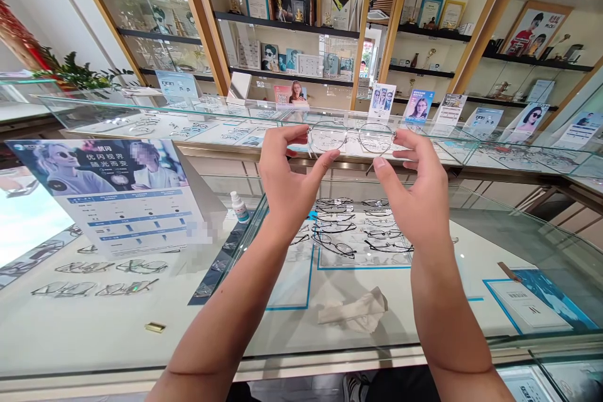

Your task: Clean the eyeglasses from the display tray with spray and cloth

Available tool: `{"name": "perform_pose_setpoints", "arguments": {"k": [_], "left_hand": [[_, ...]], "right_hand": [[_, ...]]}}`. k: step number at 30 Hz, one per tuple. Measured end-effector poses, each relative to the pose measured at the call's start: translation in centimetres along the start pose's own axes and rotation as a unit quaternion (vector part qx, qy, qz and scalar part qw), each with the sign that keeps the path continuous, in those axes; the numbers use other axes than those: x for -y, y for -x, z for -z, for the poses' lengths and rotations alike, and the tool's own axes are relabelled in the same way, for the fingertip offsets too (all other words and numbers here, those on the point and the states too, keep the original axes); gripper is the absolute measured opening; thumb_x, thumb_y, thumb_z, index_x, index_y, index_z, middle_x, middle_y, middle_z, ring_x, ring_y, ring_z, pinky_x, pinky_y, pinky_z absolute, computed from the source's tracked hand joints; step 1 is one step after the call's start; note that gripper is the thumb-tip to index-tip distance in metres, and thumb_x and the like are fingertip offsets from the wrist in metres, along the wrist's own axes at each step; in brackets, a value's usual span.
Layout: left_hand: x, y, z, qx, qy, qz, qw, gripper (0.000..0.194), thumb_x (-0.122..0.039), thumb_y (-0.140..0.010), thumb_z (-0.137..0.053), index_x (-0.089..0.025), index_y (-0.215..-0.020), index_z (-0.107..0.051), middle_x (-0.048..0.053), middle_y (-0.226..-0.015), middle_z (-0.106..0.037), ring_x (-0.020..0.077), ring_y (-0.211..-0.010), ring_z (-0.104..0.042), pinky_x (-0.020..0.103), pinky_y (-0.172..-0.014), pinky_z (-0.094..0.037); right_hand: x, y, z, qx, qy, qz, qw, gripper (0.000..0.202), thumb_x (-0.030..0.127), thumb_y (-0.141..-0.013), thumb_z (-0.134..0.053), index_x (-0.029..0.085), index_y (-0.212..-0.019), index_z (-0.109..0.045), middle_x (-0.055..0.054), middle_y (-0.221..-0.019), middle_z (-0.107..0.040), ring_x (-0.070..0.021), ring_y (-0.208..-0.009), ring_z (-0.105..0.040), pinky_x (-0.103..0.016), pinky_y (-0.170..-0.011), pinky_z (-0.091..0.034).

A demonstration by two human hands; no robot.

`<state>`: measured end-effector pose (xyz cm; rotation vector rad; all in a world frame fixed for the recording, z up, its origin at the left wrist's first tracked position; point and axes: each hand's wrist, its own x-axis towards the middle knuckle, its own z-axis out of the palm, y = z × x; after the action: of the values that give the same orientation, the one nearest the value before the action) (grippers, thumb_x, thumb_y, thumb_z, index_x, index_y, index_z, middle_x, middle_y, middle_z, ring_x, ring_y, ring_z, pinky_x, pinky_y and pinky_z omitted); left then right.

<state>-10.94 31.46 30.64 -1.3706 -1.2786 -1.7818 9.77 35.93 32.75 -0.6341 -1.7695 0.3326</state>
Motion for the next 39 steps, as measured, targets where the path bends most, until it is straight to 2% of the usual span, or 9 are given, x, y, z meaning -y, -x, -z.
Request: {"name": "perform_pose_setpoints", "arguments": {"k": [6,12,20,26,34,39], "left_hand": [[-0.6,-0.1,0.3,-0.008,-0.024,-0.033,0.999,0.05,-0.051,-0.085,-0.09,-0.027,-0.123,-0.067,0.007,-0.111,-0.071,0.0244,-0.104,-0.067,0.041,-0.084,-0.055],[-0.6,-0.1,0.3,-0.008,-0.018,-0.034,0.999,0.051,-0.049,-0.085,-0.091,-0.028,-0.125,-0.066,0.007,-0.113,-0.071,0.0252,-0.107,-0.066,0.041,-0.085,-0.056],[0.3,-0.1,-0.1,-0.001,0.007,-0.02,1.0,0.048,-0.046,-0.088,-0.087,-0.029,-0.127,-0.064,0.008,-0.122,-0.07,0.024,-0.111,-0.069,0.039,-0.084,-0.061],[0.4,0.0,-0.1,-0.007,0.011,-0.024,1.0,0.049,-0.046,-0.087,-0.087,-0.029,-0.127,-0.064,0.008,-0.121,-0.07,0.0244,-0.113,-0.068,0.039,-0.085,-0.061],[1.6,0.2,-0.4,-0.03,-0.011,-0.068,0.997,0.056,-0.053,-0.084,-0.089,-0.03,-0.129,-0.063,0.009,-0.121,-0.069,0.0291,-0.118,-0.066,0.047,-0.092,-0.061],[2.4,0.5,-0.6,-0.053,-0.033,-0.095,0.993,0.065,-0.058,-0.079,-0.093,-0.03,-0.128,-0.062,0.009,-0.121,-0.069,0.0309,-0.117,-0.067,0.05,-0.093,-0.061]], "right_hand": [[-0.1,0.1,-0.3,0.017,0.01,-0.021,1.0,0.046,0.046,-0.101,-0.069,0.033,-0.144,-0.06,-0.011,-0.147,-0.069,-0.0315,-0.122,-0.07,-0.06,-0.108,-0.055],[-0.4,0.1,-0.5,0.013,0.004,-0.011,1.0,0.045,0.049,-0.101,-0.069,0.033,-0.142,-0.061,-0.011,-0.145,-0.071,-0.031,-0.12,-0.071,-0.059,-0.106,-0.056],[-0.3,-0.2,0.0,-0.013,-0.029,0.009,0.999,0.038,0.046,-0.102,-0.066,0.034,-0.138,-0.062,-0.008,-0.144,-0.07,-0.0297,-0.124,-0.07,-0.056,-0.105,-0.058],[-0.6,-0.4,0.1,-0.02,-0.046,-0.001,0.999,0.037,0.047,-0.101,-0.067,0.034,-0.136,-0.064,-0.007,-0.144,-0.07,-0.029,-0.124,-0.07,-0.055,-0.106,-0.058],[-1.5,-1.1,-0.1,-0.042,-0.108,-0.013,0.993,0.036,0.05,-0.107,-0.059,0.031,-0.134,-0.072,-0.008,-0.139,-0.074,-0.0276,-0.121,-0.073,-0.053,-0.103,-0.061],[-1.6,-1.2,0.0,-0.055,-0.107,-0.016,0.993,0.035,0.052,-0.108,-0.058,0.032,-0.131,-0.076,-0.006,-0.135,-0.077,-0.0268,-0.119,-0.075,-0.052,-0.1,-0.064]]}}
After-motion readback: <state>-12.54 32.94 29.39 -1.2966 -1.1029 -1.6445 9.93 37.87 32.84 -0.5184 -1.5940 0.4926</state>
